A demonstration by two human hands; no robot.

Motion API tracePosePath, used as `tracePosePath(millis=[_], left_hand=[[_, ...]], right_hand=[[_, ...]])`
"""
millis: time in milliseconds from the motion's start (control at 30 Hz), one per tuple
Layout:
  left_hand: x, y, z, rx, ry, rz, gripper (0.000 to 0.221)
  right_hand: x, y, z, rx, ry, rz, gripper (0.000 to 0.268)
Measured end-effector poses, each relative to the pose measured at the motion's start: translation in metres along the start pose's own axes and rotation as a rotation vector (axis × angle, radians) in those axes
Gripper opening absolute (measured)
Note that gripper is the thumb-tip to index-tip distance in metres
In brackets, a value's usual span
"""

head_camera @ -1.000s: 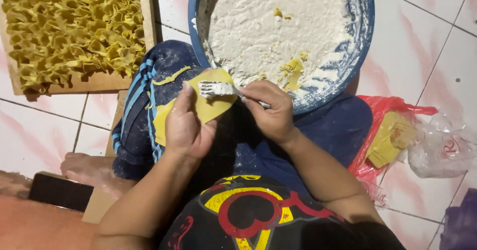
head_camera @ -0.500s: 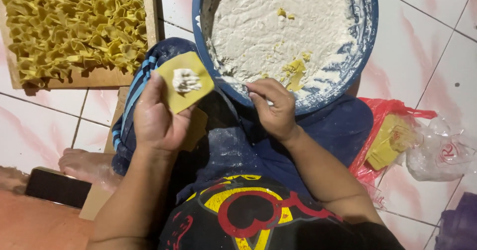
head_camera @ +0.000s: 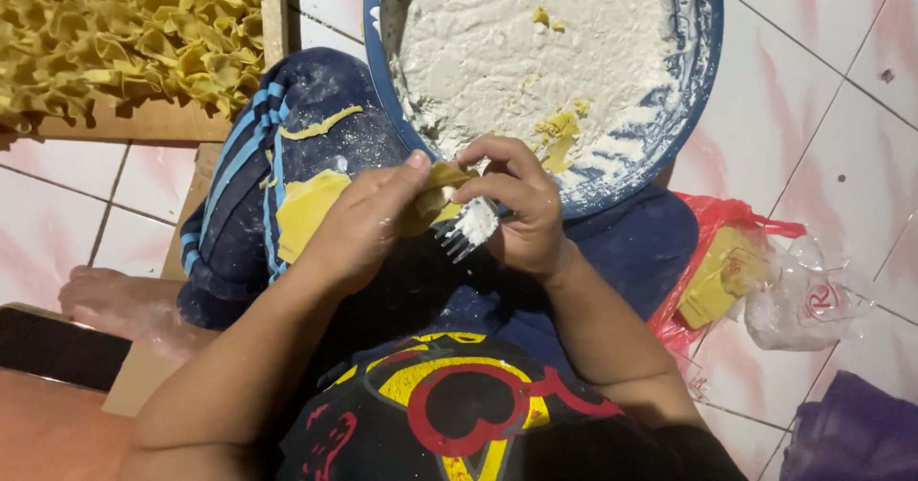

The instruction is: Manually preparing small dough balls or dumplings by placing filling on square dough sheets and folding them.

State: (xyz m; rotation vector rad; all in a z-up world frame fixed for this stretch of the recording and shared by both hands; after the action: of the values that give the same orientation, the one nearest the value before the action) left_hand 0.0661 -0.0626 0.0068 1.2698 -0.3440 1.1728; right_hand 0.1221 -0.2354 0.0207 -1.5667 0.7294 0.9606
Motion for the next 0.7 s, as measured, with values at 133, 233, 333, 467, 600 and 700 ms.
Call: tracePosePath(millis=[133, 233, 333, 467, 600, 700], left_hand=[[0.027, 0.009, 0.021, -0.187, -0.001, 0.064, 0.047], [0.015, 0.003, 0.016, -0.171, -0.001, 0.019, 0.038], [0.011, -0.001, 0.008, -0.065, 0.117, -0.164, 0.047], [0.023, 0.009, 0.004, -0.068, 0.122, -0.268, 0.058], [-0.002, 0.016, 0.006, -0.067, 0.165, -0.181, 0.053], [-0.014, 0.014, 0.002, 0.040, 0.100, -0.008, 0.036]], right_hand=[[0.005, 0.005, -0.005, 0.007, 0.063, 0.054, 0.020], [0.005, 0.005, -0.007, -0.031, 0.052, 0.124, 0.020], [0.007, 0.008, -0.011, -0.045, -0.008, 0.177, 0.011], [0.002, 0.000, -0.021, 0.025, 0.033, 0.210, 0.007], [0.004, 0.004, -0.018, 0.034, 0.013, 0.205, 0.006], [-0.004, 0.005, -0.012, -0.006, 0.002, 0.219, 0.005]])
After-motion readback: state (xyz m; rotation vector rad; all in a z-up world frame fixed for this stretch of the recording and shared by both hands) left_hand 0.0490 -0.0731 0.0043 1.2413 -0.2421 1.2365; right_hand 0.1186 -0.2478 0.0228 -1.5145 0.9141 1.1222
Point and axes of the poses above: each hand's wrist, its own y-axis away from the middle knuckle, its own z-axis out of the palm, x = y × z, the point moved 2 cm from there along -y, towards the middle knuckle, and after that the axes turned 13 degrees about x, right-handed, at the moved point
